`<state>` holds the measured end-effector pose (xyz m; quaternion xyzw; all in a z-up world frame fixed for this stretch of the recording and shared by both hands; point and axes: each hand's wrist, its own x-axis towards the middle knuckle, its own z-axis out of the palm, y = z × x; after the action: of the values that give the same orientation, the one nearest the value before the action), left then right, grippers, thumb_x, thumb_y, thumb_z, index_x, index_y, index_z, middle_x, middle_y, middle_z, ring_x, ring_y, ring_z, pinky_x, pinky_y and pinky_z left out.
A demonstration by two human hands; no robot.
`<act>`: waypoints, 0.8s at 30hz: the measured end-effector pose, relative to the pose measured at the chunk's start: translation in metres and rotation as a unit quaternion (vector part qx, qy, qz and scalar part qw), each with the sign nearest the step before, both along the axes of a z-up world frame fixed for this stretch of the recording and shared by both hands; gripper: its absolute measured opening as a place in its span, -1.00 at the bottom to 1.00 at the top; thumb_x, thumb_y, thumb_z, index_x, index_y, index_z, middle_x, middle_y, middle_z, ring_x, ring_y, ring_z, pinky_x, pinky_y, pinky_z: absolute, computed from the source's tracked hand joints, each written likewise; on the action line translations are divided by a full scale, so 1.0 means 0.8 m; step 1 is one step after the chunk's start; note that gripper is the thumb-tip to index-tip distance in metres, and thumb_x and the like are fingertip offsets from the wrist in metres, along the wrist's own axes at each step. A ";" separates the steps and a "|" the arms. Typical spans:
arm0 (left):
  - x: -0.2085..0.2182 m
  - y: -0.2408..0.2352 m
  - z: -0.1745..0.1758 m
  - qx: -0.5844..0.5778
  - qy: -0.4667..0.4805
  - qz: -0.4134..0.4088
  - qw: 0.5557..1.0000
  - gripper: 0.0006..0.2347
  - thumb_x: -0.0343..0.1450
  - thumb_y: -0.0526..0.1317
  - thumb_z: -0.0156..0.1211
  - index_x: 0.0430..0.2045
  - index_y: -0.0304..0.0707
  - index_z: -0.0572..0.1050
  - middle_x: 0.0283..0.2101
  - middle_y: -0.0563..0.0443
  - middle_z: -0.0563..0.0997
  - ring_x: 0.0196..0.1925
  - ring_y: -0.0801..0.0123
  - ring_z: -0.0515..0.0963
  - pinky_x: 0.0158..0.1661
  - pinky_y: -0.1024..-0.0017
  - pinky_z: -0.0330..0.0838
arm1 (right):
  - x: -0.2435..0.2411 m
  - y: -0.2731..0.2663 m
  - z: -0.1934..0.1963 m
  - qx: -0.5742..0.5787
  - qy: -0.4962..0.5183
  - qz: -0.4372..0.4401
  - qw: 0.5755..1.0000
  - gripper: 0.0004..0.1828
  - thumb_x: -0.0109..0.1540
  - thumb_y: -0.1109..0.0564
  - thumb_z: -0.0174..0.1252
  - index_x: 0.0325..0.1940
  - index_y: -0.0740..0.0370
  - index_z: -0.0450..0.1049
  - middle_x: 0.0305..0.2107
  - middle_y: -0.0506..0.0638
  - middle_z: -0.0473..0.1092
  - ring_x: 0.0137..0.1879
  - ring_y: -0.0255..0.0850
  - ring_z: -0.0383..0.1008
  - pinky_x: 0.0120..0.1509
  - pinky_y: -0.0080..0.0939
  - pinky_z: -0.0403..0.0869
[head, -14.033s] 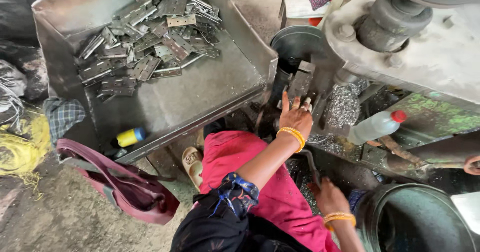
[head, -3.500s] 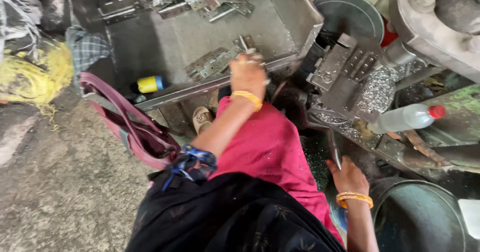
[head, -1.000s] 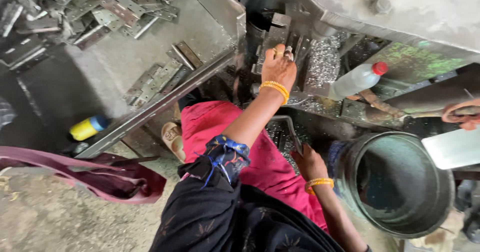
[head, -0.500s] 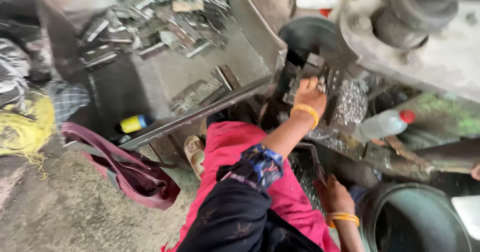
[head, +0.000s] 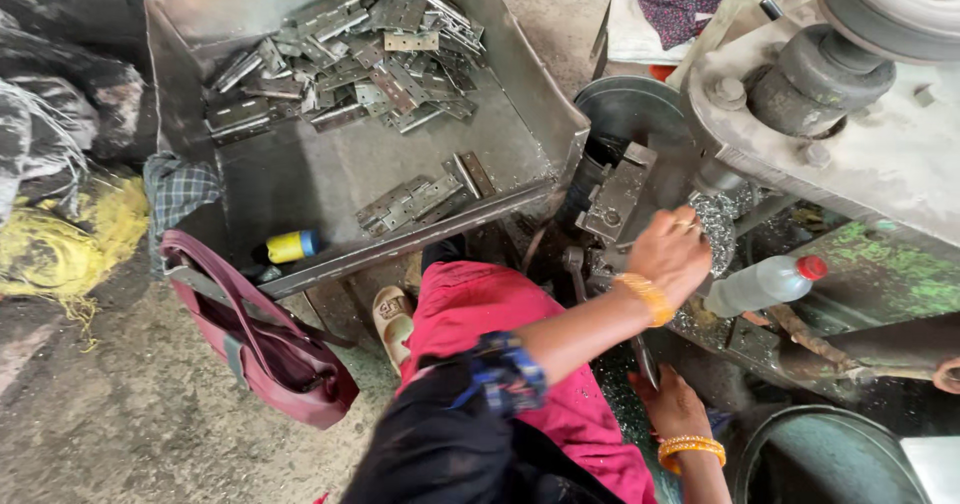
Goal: The person places metal plates into a stamping machine and operates it by hand, then gathers the completed hinges from a bin.
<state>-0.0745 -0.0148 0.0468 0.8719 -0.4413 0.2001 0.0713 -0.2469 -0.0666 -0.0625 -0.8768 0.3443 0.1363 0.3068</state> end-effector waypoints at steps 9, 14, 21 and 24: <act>0.030 0.051 -0.073 0.125 0.107 0.069 0.984 -0.78 0.43 -0.16 0.09 -0.17 -0.14 0.64 0.00 0.08 0.62 0.12 0.31 0.42 0.12 0.24 0.17 | 0.000 -0.013 -0.037 -0.096 -0.038 0.112 0.988 -0.42 0.22 -0.27 0.13 0.01 0.28 0.39 -0.19 0.42 0.49 0.05 0.36 0.49 0.07 0.27 0.45; 0.042 0.056 -0.059 0.083 0.123 0.088 0.985 -0.76 0.41 -0.21 0.05 -0.18 -0.22 0.64 0.10 0.09 0.59 0.23 0.25 0.34 0.12 0.14 0.14 | 0.013 -0.010 0.032 -0.092 0.011 0.106 0.990 -0.42 0.23 -0.31 0.11 -0.03 0.27 0.37 -0.17 0.38 0.51 0.07 0.33 0.48 0.11 0.29 0.43; 0.056 0.032 -0.057 0.087 0.123 0.097 0.984 -0.74 0.41 -0.22 0.09 -0.10 -0.27 0.63 0.07 0.00 0.61 0.33 0.18 0.27 0.19 0.14 0.06 | -0.028 0.028 -0.068 -0.119 -0.082 0.052 0.988 -0.50 0.23 -0.18 0.13 0.06 0.23 0.35 -0.37 0.34 0.51 -0.18 0.36 0.54 -0.10 0.31 0.46; 0.062 0.047 -0.063 0.018 0.130 0.095 0.987 -0.62 0.33 -0.10 0.12 -0.06 -0.35 0.59 -0.01 0.00 0.63 0.27 0.14 0.25 0.16 0.07 0.01 | -0.037 0.031 -0.090 -0.087 -0.114 0.024 0.989 -0.60 0.25 -0.13 0.18 -0.13 0.27 0.39 -0.41 0.34 0.50 -0.20 0.39 0.51 -0.16 0.36 0.44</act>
<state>-0.0250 0.0232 -0.0037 0.9297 -0.3465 0.0829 0.0928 -0.2761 -0.0418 -0.1346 -0.9179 0.2962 0.0125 0.2636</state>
